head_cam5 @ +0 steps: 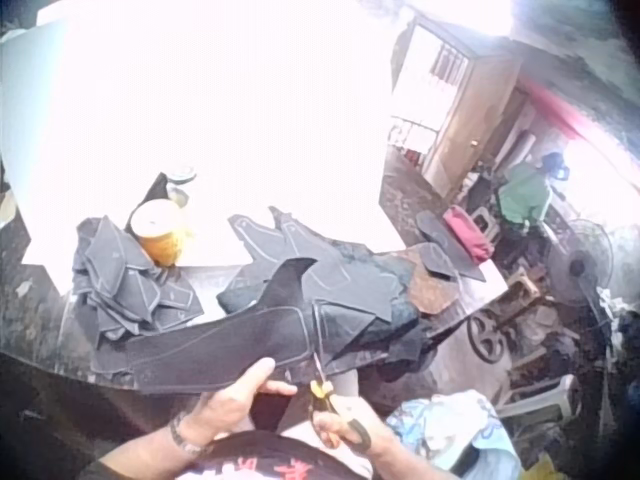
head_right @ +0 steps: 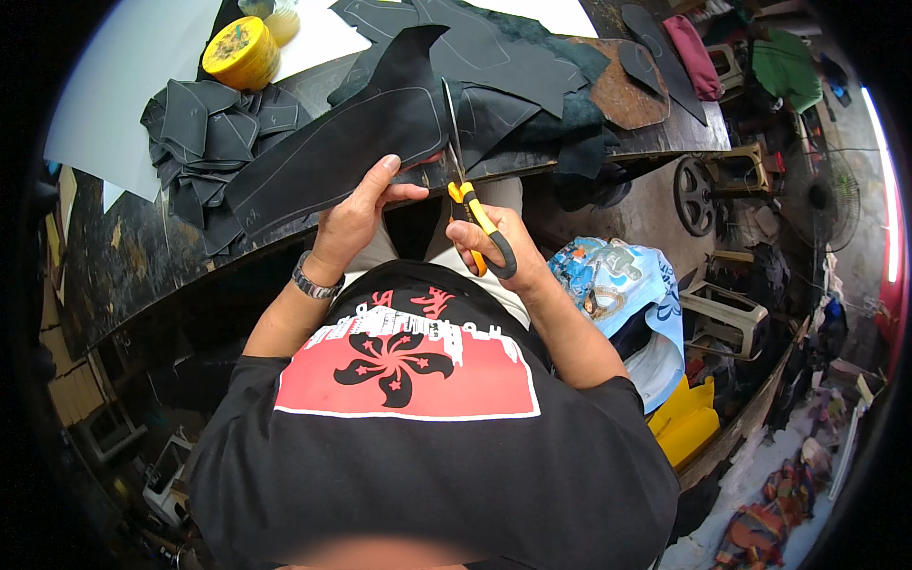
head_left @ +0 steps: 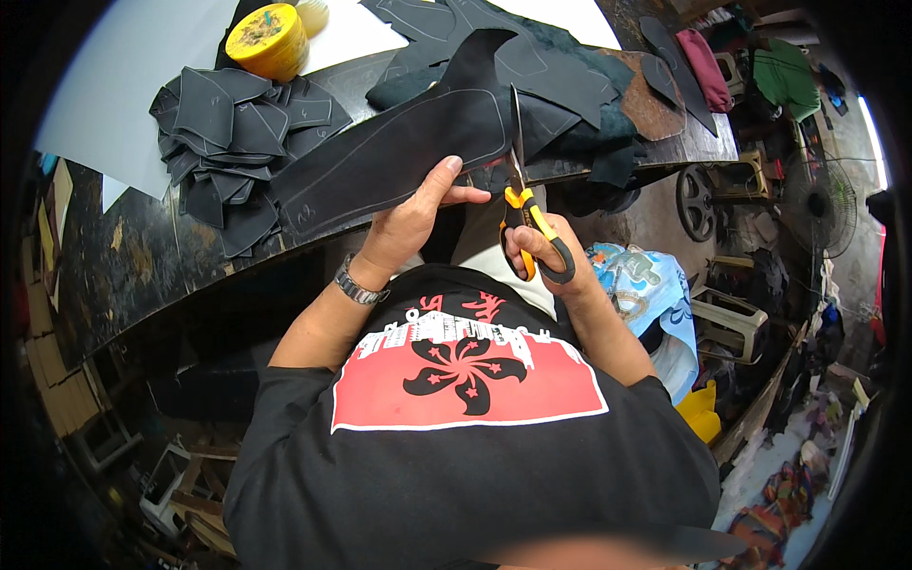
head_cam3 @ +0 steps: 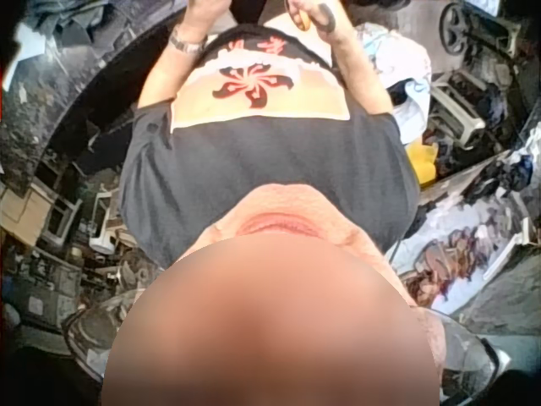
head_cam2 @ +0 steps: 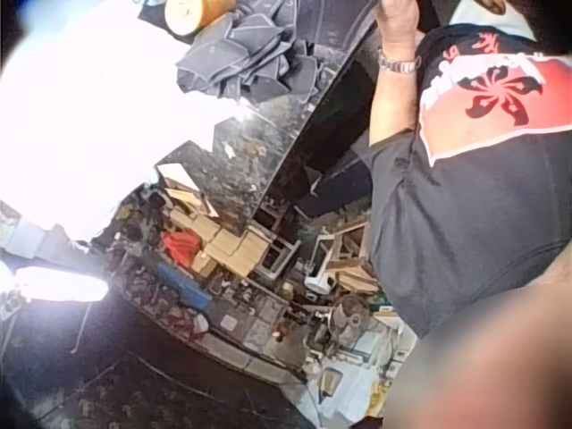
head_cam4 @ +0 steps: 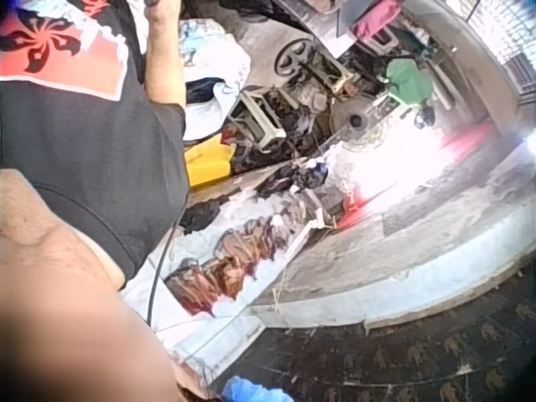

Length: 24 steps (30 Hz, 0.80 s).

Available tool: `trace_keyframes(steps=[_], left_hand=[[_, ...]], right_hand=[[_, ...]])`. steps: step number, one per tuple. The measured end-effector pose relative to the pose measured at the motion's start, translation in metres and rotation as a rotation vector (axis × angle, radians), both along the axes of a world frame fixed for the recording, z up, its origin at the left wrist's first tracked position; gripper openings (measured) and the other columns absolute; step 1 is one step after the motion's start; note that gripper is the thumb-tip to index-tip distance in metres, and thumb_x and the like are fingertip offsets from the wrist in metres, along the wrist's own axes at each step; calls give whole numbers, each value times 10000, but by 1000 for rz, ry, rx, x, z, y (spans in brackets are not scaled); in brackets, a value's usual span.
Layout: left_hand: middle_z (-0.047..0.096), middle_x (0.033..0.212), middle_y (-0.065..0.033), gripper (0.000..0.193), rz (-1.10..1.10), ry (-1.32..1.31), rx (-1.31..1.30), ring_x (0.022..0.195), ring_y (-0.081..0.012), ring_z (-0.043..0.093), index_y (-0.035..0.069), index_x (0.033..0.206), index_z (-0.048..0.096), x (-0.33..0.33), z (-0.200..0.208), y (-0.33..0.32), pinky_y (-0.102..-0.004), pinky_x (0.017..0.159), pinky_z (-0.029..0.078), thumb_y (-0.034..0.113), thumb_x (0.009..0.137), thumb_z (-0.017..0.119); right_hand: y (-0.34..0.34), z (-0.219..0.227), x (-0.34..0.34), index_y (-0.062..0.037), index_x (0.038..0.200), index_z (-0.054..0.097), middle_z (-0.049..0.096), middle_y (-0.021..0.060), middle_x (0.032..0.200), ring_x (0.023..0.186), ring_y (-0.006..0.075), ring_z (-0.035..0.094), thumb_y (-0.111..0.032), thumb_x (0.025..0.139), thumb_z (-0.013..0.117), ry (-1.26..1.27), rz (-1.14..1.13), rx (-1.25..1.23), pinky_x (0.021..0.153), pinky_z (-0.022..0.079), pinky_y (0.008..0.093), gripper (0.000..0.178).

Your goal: The person uses shears to cut black fabric pieces along marked outlines on a worktable. They repeatedly pick up fabric layers, cut along the lines, and place the cut pieces into a growing stack on the left side of the table.

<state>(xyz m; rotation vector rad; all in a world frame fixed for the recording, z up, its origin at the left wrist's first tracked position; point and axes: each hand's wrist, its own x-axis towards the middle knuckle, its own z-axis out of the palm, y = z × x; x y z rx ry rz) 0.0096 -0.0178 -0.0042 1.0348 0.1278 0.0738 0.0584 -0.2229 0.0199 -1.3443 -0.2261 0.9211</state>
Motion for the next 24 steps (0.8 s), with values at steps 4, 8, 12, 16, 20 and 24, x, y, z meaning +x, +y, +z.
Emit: trace_keyframes(steps=[4, 8, 12, 16, 20, 24], left_hand=[[623, 1146, -123, 338, -44, 26, 26, 995, -247, 669, -29, 1257, 550, -2, -5, 2, -328, 911, 519, 191, 1025, 443], [627, 1137, -115, 327, -29, 25, 20, 952, -224, 687, -66, 1223, 552, -3, -7, 2, -292, 894, 525, 167, 1026, 435], [624, 1156, -124, 337, -48, 7, 1, 975, -219, 677, -50, 1245, 544, -1, -9, 2, -297, 898, 520, 181, 1029, 425], [612, 1210, -146, 365, -98, 41, -7, 1004, -205, 662, -18, 1287, 527, 2, -10, 4, -310, 913, 508, 220, 1031, 420], [608, 1224, -147, 373, -70, 48, 91, 981, -202, 664, -24, 1292, 520, -1, -9, 6, -305, 904, 512, 222, 1030, 419], [607, 1231, -145, 376, -90, 57, 77, 960, -195, 663, -24, 1284, 531, -1, -8, 8, -306, 901, 513, 228, 1029, 416]], right_hand=[[0, 0, -6, -43, 766, 551, 512, 4, 554, 412, 63, 454, -313, 847, 739, 46, -32, -15, 389, 358, 195, 339], [-2, 3, -10, -41, 721, 556, 507, 4, 539, 404, 59, 450, -286, 867, 715, 7, -22, -100, 379, 341, 193, 326], [-3, 4, -12, -38, 691, 563, 498, -4, 518, 393, 56, 446, -283, 867, 716, -8, -26, -141, 374, 335, 193, 339], [-4, 3, -15, -45, 662, 561, 496, -13, 503, 393, 49, 452, -303, 845, 745, 11, -42, -171, 378, 339, 190, 366], [-8, 2, -16, -41, 666, 553, 509, 4, 519, 386, 55, 447, -238, 886, 677, -16, -14, -218, 360, 326, 190, 320], [-8, 1, -17, -52, 673, 554, 518, 2, 533, 407, 57, 467, -286, 852, 727, 68, -33, -205, 379, 351, 192, 342]])
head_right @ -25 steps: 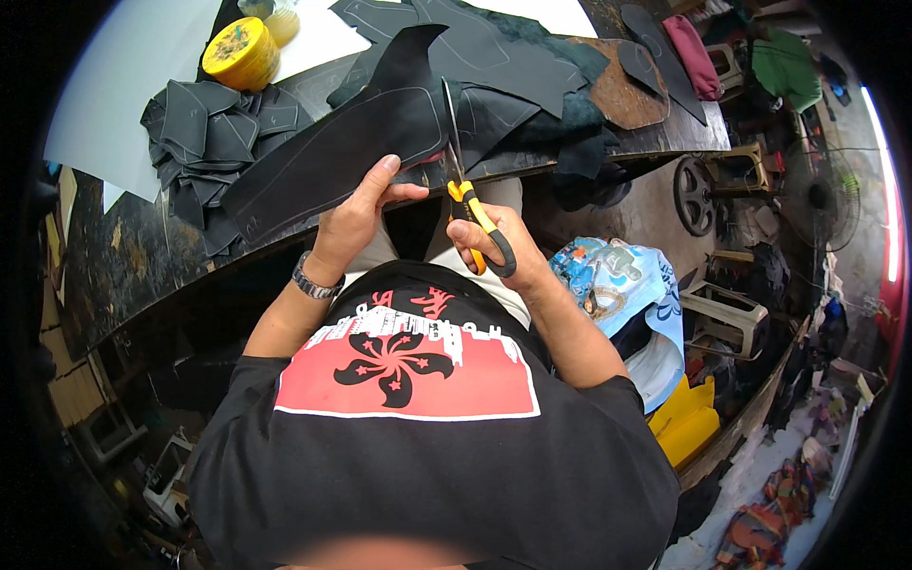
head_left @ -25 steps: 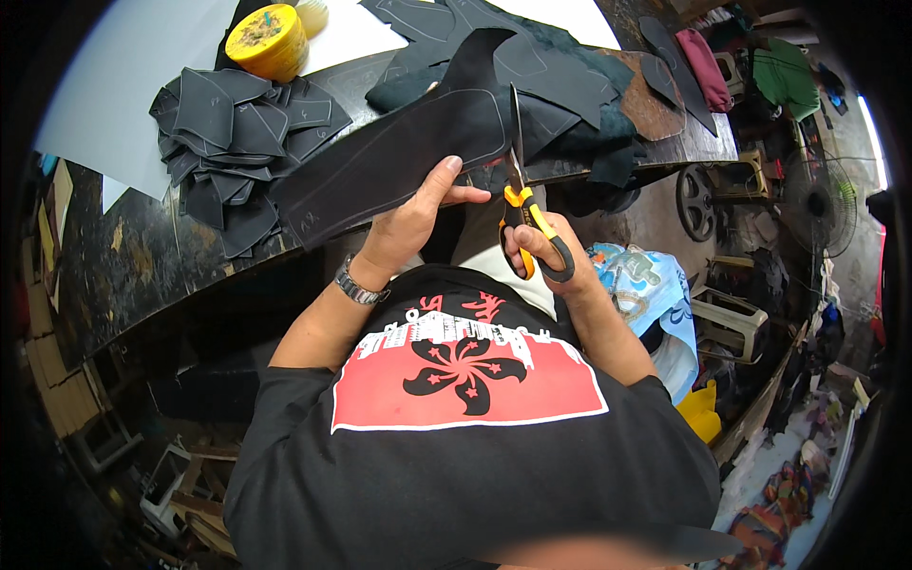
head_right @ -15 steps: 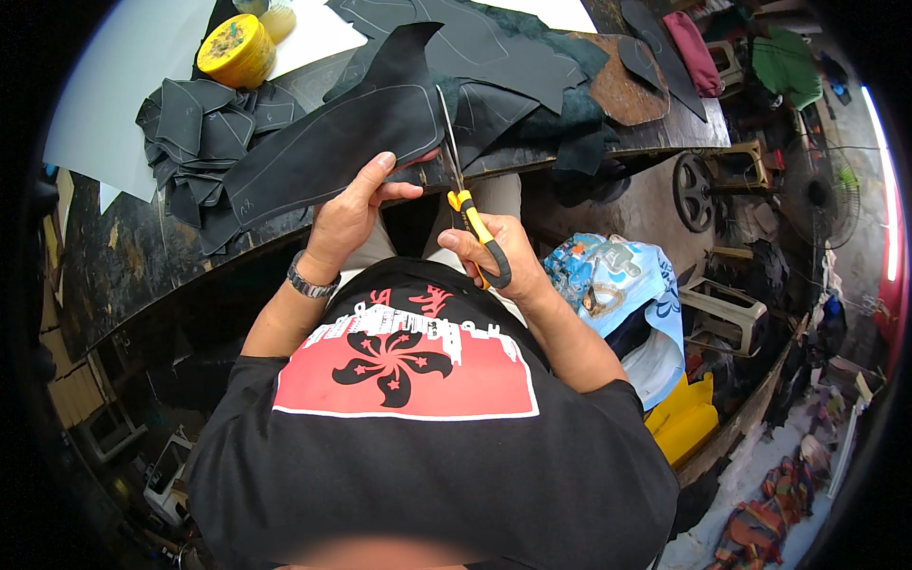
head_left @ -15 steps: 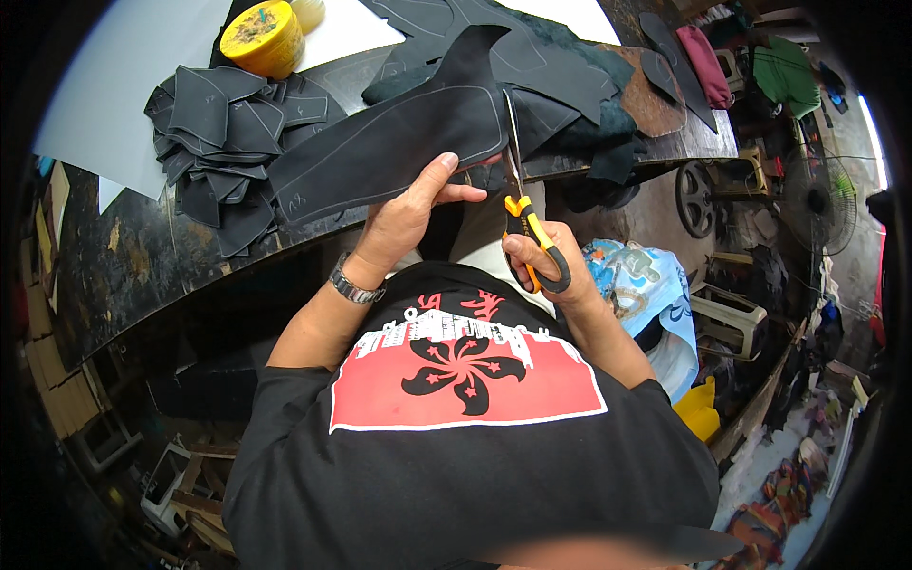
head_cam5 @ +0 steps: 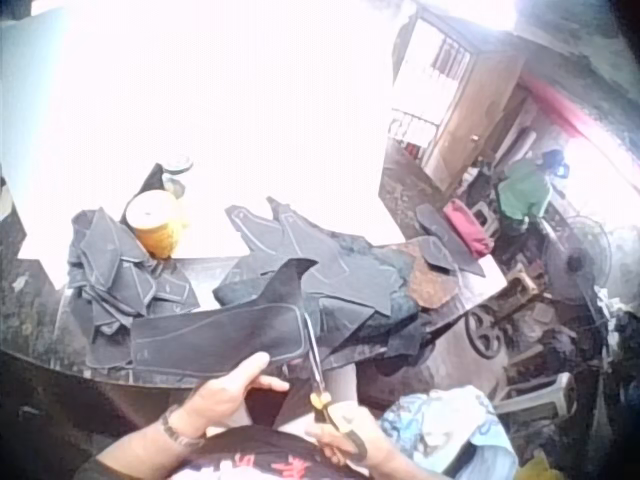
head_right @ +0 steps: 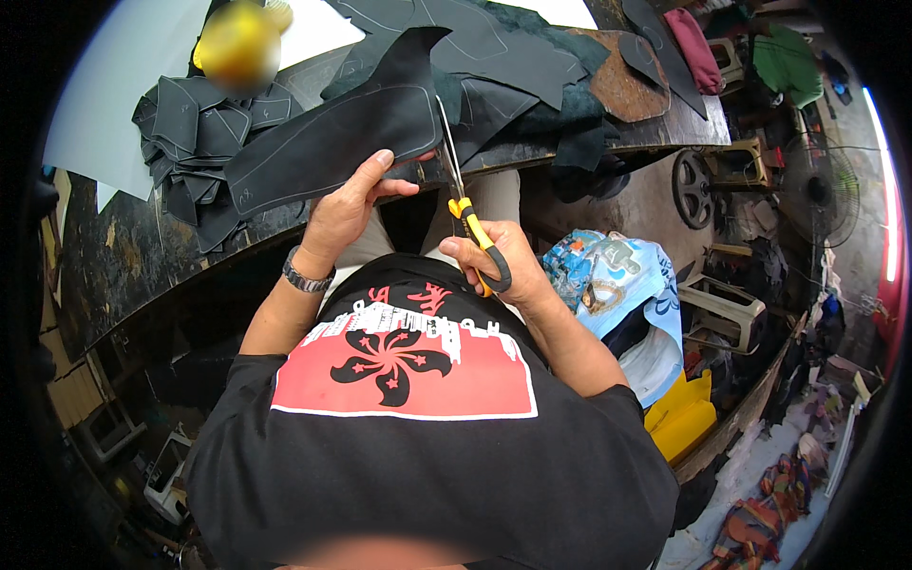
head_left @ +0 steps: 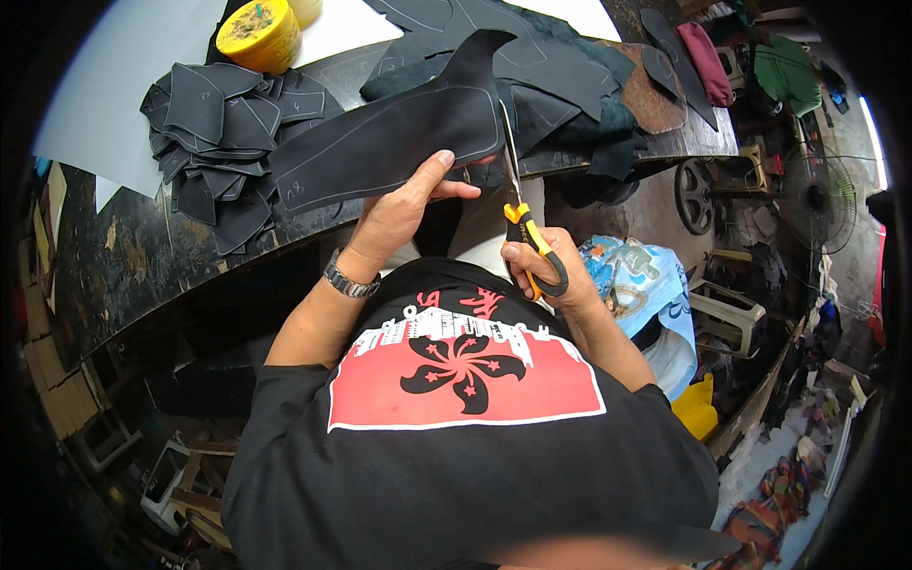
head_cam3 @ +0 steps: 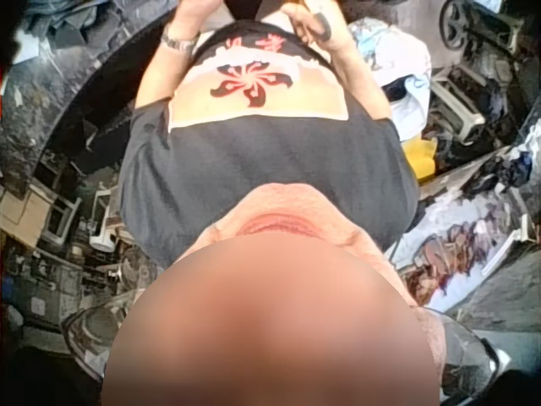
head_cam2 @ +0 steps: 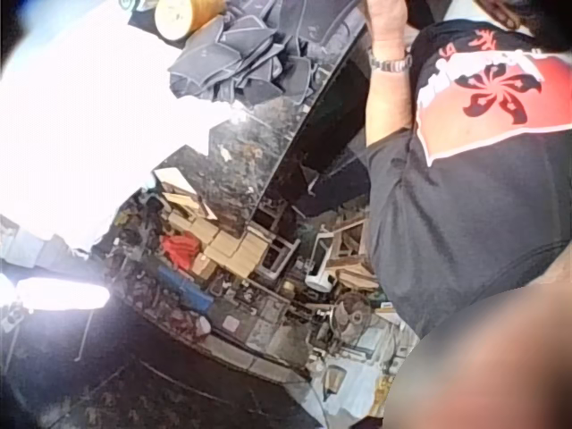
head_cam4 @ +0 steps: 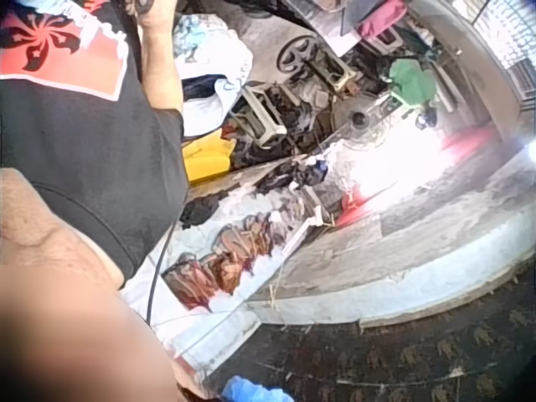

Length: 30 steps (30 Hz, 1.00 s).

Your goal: The person uses shears to cut black fabric pieces along marked outlines on a worktable. They repeatedly pick up fabric layers, cut along the lines, and place the cut pieces into a growing stack on the left side of the table.

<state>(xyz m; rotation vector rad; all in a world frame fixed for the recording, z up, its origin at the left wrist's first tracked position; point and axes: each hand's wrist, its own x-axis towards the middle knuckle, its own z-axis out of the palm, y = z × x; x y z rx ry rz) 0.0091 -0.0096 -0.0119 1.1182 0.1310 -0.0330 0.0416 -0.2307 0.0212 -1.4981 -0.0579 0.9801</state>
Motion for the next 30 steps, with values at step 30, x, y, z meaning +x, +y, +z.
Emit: trace_keyframes(steps=[30], left_hand=[[610, 1237, -199, 387, -159, 19, -131, 893, -169, 676, -45, 1282, 530, 3, 4, 7, -248, 848, 516, 213, 1030, 389]], right_hand=[[-5, 0, 5, -27, 713, 569, 501, 4, 522, 390, 52, 436, -234, 887, 668, -84, 33, -23, 362, 315, 193, 288]])
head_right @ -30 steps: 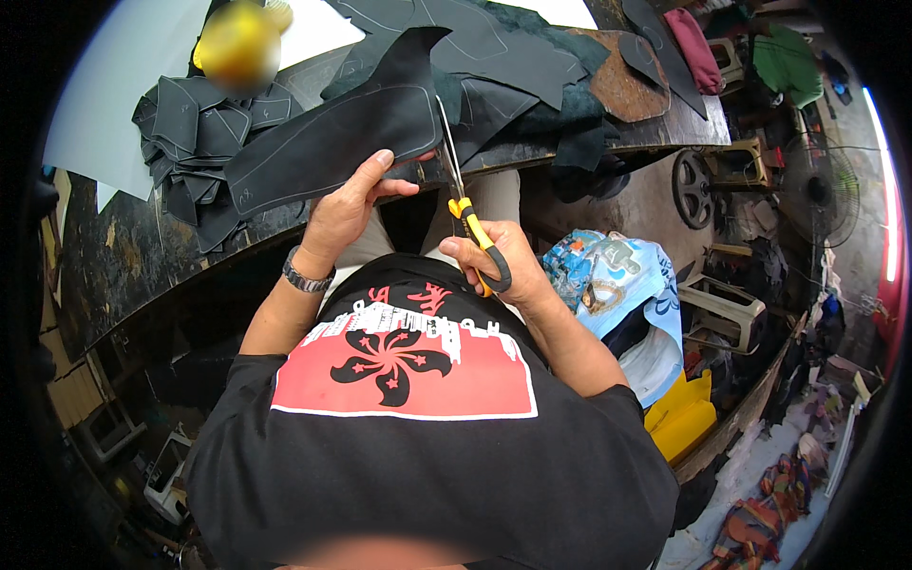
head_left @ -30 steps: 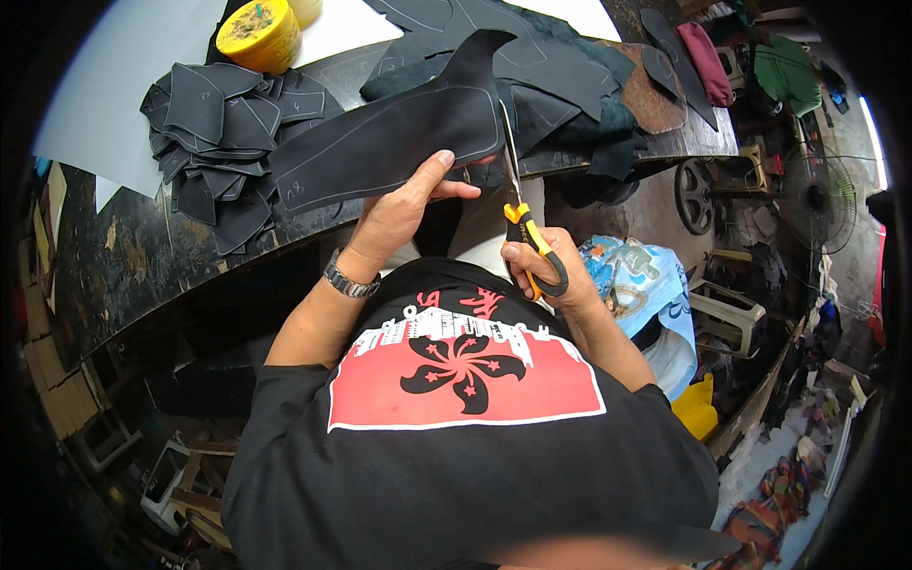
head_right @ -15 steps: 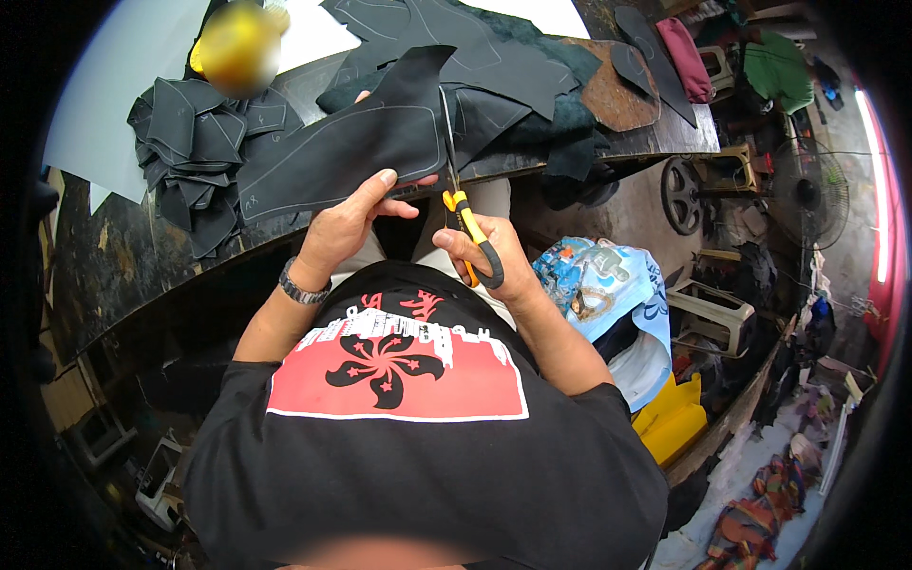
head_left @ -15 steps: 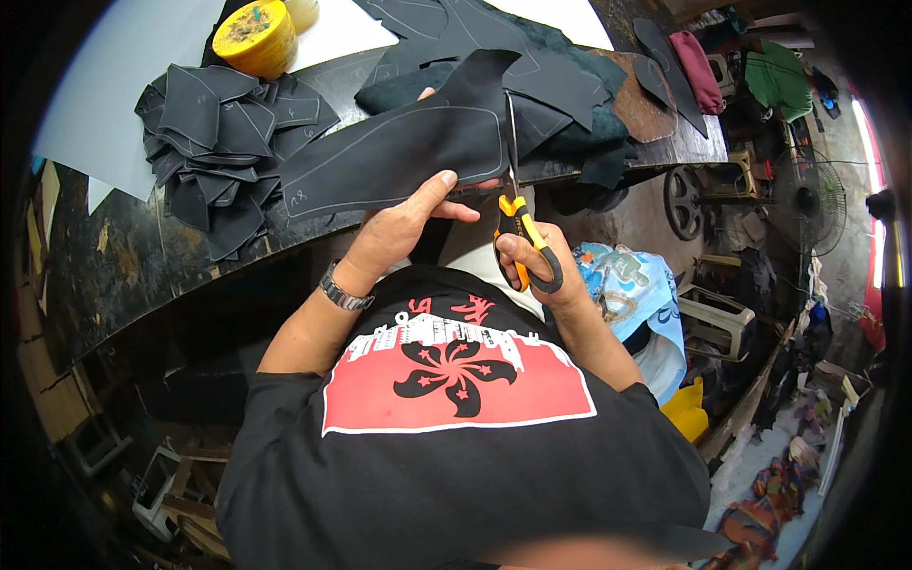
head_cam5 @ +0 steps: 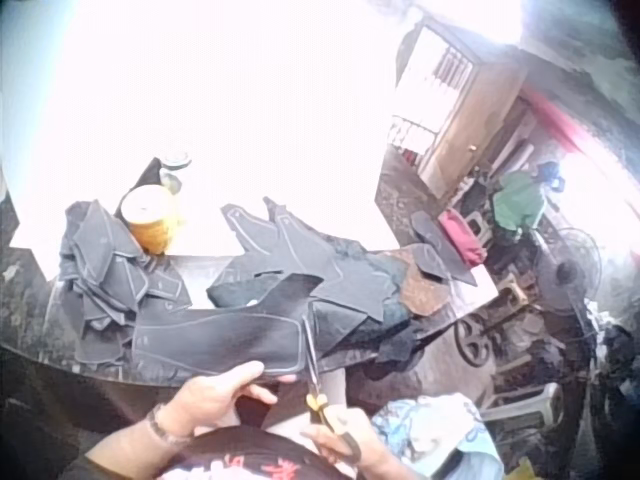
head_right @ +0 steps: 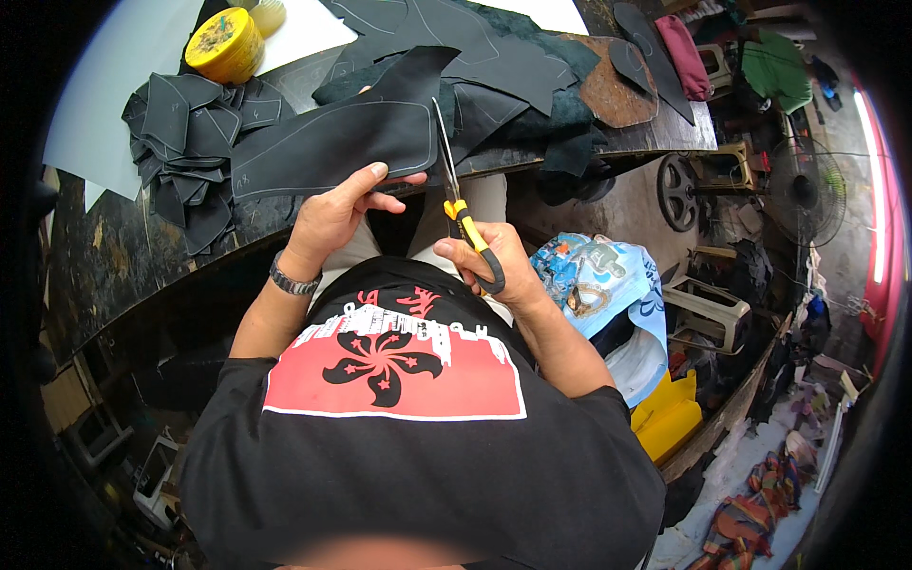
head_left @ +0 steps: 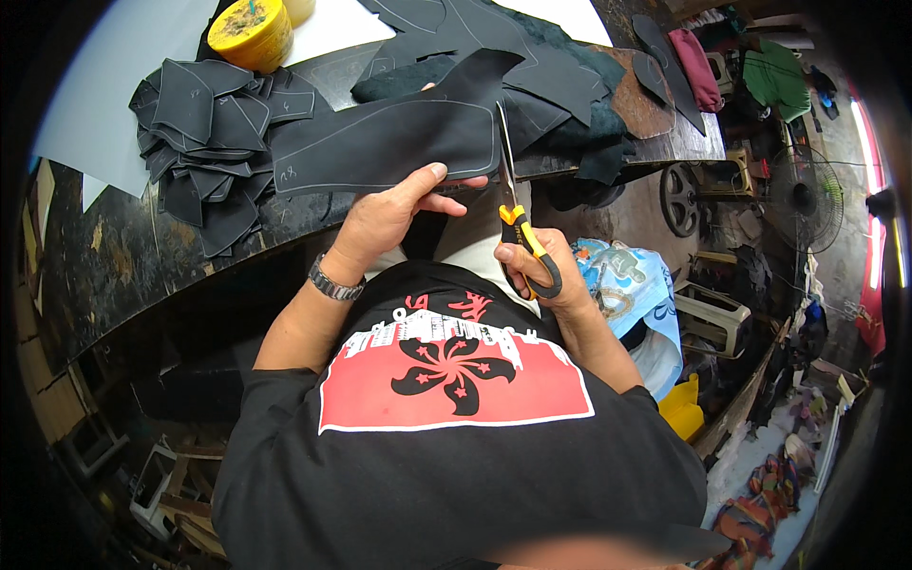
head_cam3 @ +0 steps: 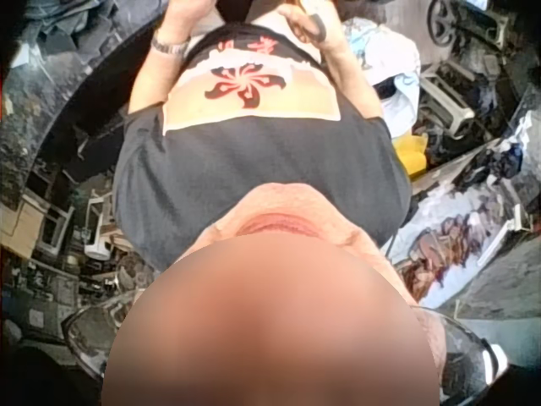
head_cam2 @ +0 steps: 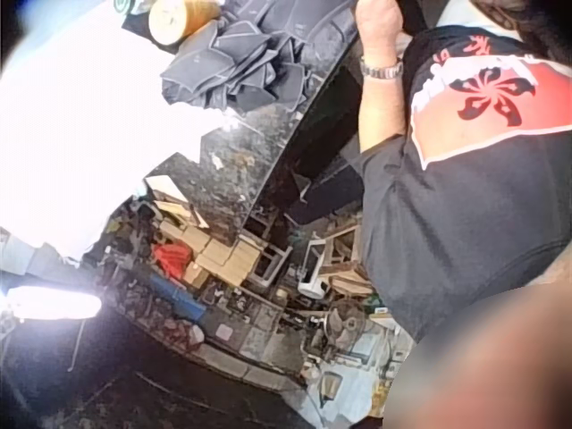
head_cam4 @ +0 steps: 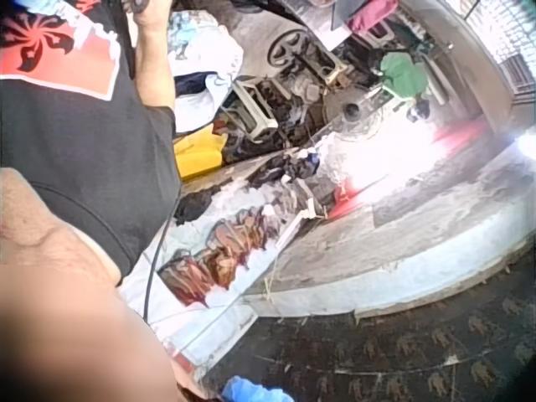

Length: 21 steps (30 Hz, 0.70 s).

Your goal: The person uses shears to cut black fabric pieces along marked outlines on a worktable. They repeatedly pick up fabric layers, cut along the lines, and place the cut pieces into a growing stack on the left side of the table.

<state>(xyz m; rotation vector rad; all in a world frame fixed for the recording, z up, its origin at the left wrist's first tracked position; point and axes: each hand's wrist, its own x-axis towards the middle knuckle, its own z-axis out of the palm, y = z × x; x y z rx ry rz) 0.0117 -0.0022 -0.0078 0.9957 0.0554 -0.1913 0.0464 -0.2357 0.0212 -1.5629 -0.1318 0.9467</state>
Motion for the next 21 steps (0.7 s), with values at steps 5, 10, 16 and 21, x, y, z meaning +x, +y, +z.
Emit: trace_keyframes(steps=[5, 10, 16, 21], left_hand=[[613, 1232, -196, 386, 20, 4, 15, 877, -168, 678, -51, 1267, 540, 2, 3, -2, -244, 858, 514, 215, 1032, 389], [629, 1202, -178, 391, 106, -73, 134, 884, -162, 671, -47, 1261, 544, -1, 12, -10, -248, 837, 528, 221, 1039, 366], [639, 1183, -168, 381, -38, -26, 124, 872, -159, 664, -33, 1269, 539, -8, 8, -8, -248, 829, 526, 217, 1038, 368], [634, 1191, -185, 371, -48, 21, 10, 875, -166, 667, -33, 1263, 542, -5, 4, -4, -248, 839, 518, 208, 1034, 379]], right_hand=[[2, -1, 8, -15, 773, 579, 529, 24, 571, 417, 82, 480, -249, 876, 683, 21, 46, -4, 390, 358, 204, 275], [9, -3, 19, -15, 851, 590, 574, 25, 648, 530, 85, 536, -356, 839, 725, -26, 33, 26, 494, 415, 213, 367], [6, -4, 20, -25, 828, 570, 558, 11, 621, 518, 67, 514, -358, 839, 740, -15, 21, 92, 482, 398, 206, 374], [3, -9, 13, -35, 771, 561, 520, 3, 546, 425, 61, 466, -298, 848, 743, 16, -37, 117, 395, 345, 199, 329]])
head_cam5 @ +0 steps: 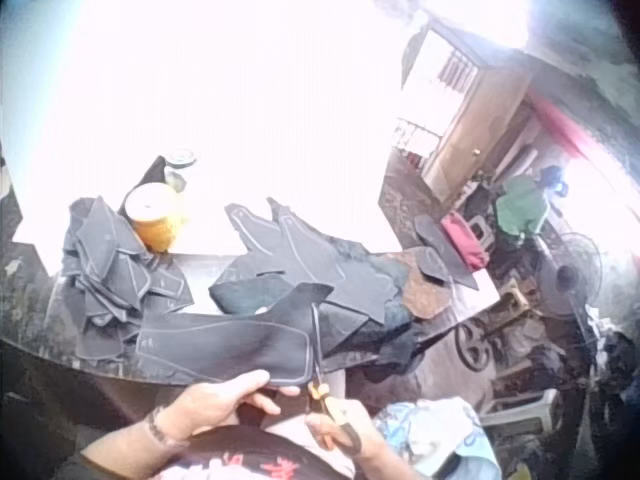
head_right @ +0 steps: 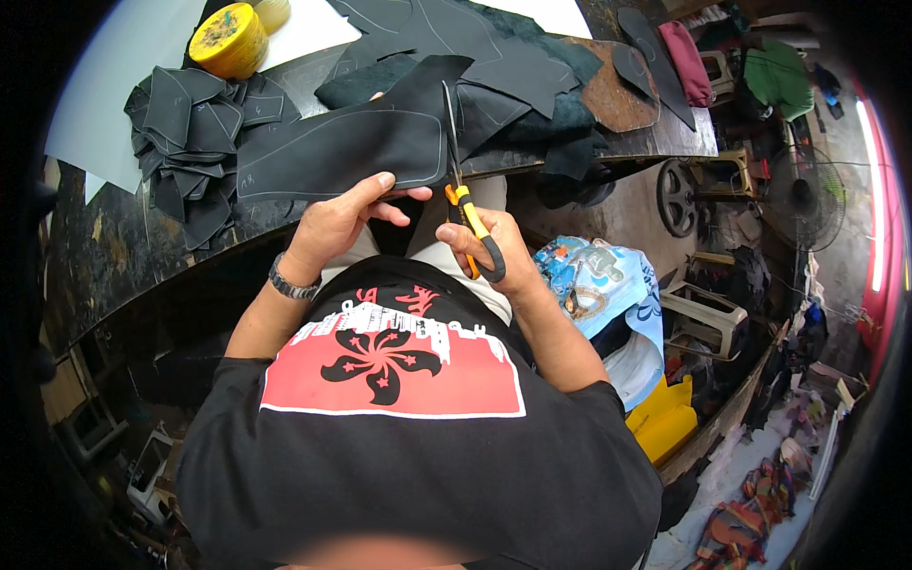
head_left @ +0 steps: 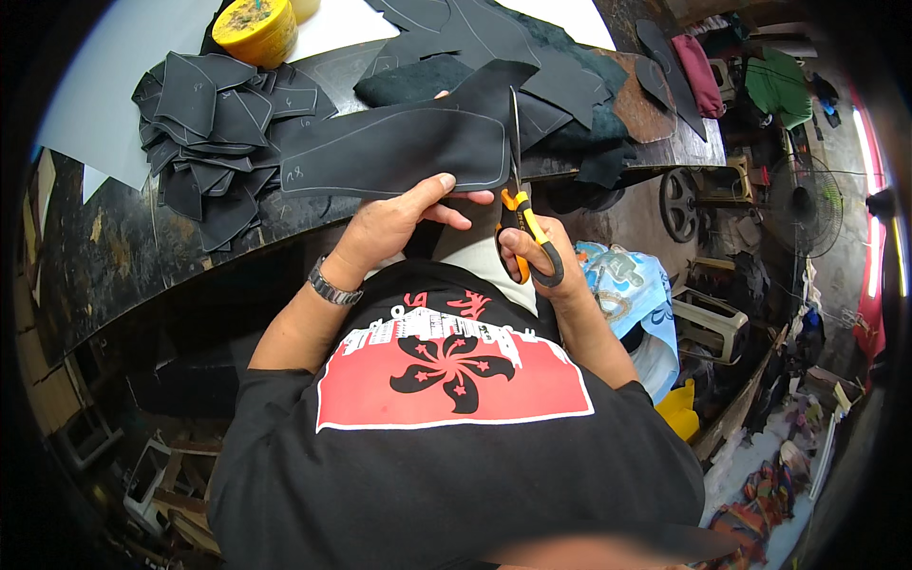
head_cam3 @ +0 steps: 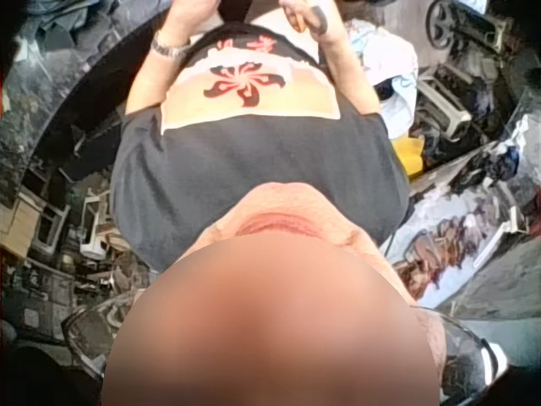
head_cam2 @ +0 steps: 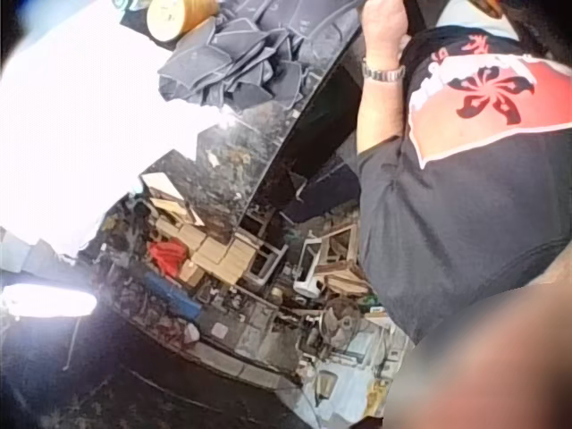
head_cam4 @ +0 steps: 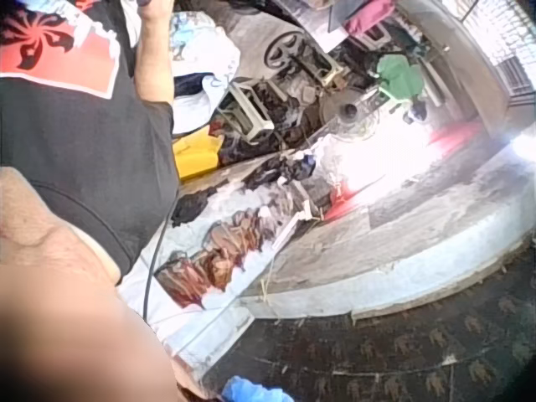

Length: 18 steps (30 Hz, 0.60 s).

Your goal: The person uses shears to cut black fabric pieces along marked outlines on a worktable. They repeatedly pick up fabric layers, cut along the lines, and place the cut pieces into a growing stack on the left side of the table.

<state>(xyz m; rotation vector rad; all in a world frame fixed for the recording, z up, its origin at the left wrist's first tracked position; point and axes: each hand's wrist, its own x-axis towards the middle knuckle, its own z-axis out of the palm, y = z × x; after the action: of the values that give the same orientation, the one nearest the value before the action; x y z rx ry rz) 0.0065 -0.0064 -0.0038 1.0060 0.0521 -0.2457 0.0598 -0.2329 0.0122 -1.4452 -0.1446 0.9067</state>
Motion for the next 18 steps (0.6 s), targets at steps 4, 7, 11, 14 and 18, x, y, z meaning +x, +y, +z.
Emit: trace_keyframes(steps=[4, 7, 11, 14, 18], left_hand=[[631, 1191, -196, 370, 13, -9, 1, 871, -174, 670, -39, 1258, 543, -1, 1, 1, -250, 836, 519, 209, 1034, 385], [637, 1178, -193, 368, 32, -19, 21, 858, -171, 670, -46, 1247, 548, -1, 2, 1, -248, 833, 520, 209, 1035, 389], [647, 1157, -185, 365, -29, -33, 91, 845, -155, 662, -51, 1226, 560, 1, 3, 3, -239, 820, 522, 210, 1037, 388], [650, 1147, -180, 372, -20, -39, 114, 840, -142, 654, -57, 1212, 566, 0, 2, 4, -232, 810, 522, 217, 1040, 383], [651, 1146, -179, 376, -27, -17, 70, 842, -141, 651, -65, 1196, 572, -1, 1, 4, -234, 809, 521, 219, 1040, 380]], right_hand=[[-5, 2, -2, -9, 799, 586, 549, 30, 608, 447, 79, 479, -256, 863, 703, 8, 56, -29, 417, 385, 199, 280], [-6, 4, 0, -8, 820, 588, 550, 28, 607, 455, 79, 486, -265, 863, 702, 1, 76, -74, 427, 391, 202, 284], [-3, 5, 4, -18, 847, 585, 558, 21, 623, 515, 73, 516, -328, 833, 743, -10, 70, -71, 489, 416, 205, 348], [-2, 5, 2, -23, 867, 578, 562, 16, 649, 559, 71, 525, -362, 807, 772, -18, 30, -3, 538, 434, 207, 395], [-4, 4, 1, -21, 874, 576, 562, 15, 659, 573, 69, 528, -358, 807, 774, 36, 29, 50, 546, 434, 204, 396]])
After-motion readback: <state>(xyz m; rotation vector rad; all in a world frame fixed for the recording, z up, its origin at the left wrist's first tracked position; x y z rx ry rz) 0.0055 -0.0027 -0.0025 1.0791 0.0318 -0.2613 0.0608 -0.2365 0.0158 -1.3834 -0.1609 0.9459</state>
